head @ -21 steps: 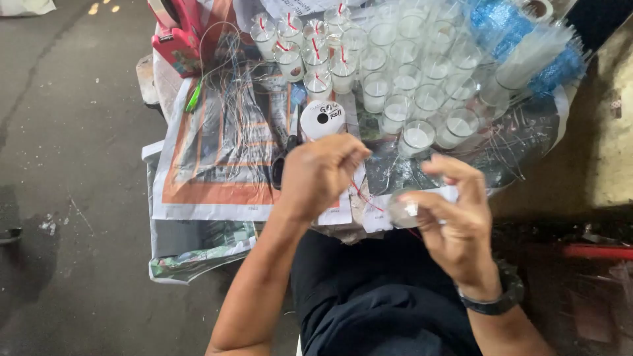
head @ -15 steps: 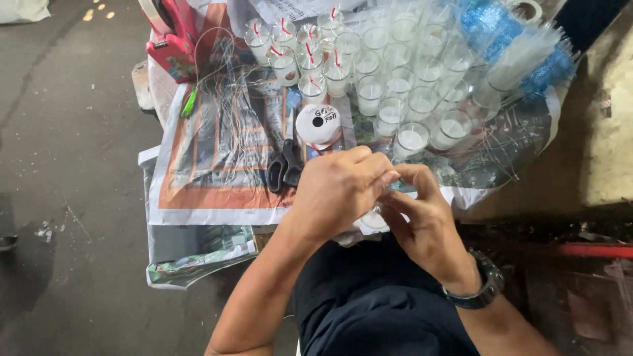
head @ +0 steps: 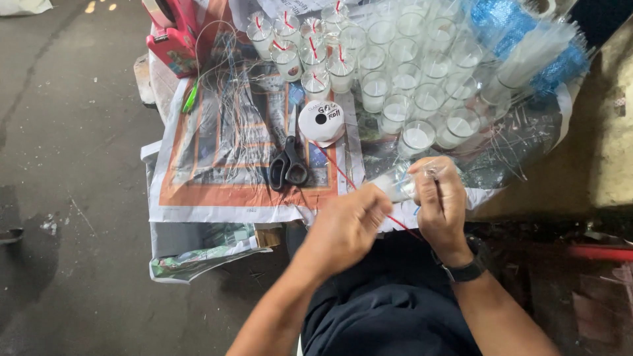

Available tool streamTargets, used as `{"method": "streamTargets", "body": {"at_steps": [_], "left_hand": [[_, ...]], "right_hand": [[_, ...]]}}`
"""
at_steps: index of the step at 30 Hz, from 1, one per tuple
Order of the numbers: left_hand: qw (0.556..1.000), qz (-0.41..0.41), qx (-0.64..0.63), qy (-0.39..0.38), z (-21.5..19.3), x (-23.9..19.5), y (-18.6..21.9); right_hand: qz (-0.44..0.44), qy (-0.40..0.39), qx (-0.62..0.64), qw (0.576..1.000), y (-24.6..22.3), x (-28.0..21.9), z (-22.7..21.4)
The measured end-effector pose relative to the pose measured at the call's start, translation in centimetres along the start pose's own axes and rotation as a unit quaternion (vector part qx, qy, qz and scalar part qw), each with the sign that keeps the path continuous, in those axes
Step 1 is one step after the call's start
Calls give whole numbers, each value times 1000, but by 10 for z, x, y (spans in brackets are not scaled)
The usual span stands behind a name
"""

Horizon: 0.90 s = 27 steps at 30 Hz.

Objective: Tying red decorative string around the necks of small glass jars in a production setting.

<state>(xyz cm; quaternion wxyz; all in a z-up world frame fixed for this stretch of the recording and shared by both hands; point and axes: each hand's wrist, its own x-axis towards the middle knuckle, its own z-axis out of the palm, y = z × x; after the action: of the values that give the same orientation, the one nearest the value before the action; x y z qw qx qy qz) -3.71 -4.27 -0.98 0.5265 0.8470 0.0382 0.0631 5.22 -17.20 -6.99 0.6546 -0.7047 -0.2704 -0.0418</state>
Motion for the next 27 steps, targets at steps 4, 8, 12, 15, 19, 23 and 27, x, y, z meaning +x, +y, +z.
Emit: {"method": "streamTargets", "body": {"at_steps": [4,8,12,15,19,23,27], "left_hand": [[998,-15,-62,-29,37,-11,-17],[994,81,-72,-6,36,8,-54],[874,386,266,125,-16,33,-10],[787,446,400,149,-20,29,19],[849,397,299,180,28,15,6],[970,171,116,126,69,1,-23],[994,-25,63,89,85,-5,-44]], "right_hand": [[53,20,35,998,-12,-3,1],[104,-41,146,983,-44,-11,-11],[110,-145,-3,983,-58,-20,-24],[128,-72,-27,989,-44,-16,-25],[133,50,127,982,-17,-9,-15],[177,148,220,948,-7,-6,-12],[200,171,307,914,-10,-6,-10]]}}
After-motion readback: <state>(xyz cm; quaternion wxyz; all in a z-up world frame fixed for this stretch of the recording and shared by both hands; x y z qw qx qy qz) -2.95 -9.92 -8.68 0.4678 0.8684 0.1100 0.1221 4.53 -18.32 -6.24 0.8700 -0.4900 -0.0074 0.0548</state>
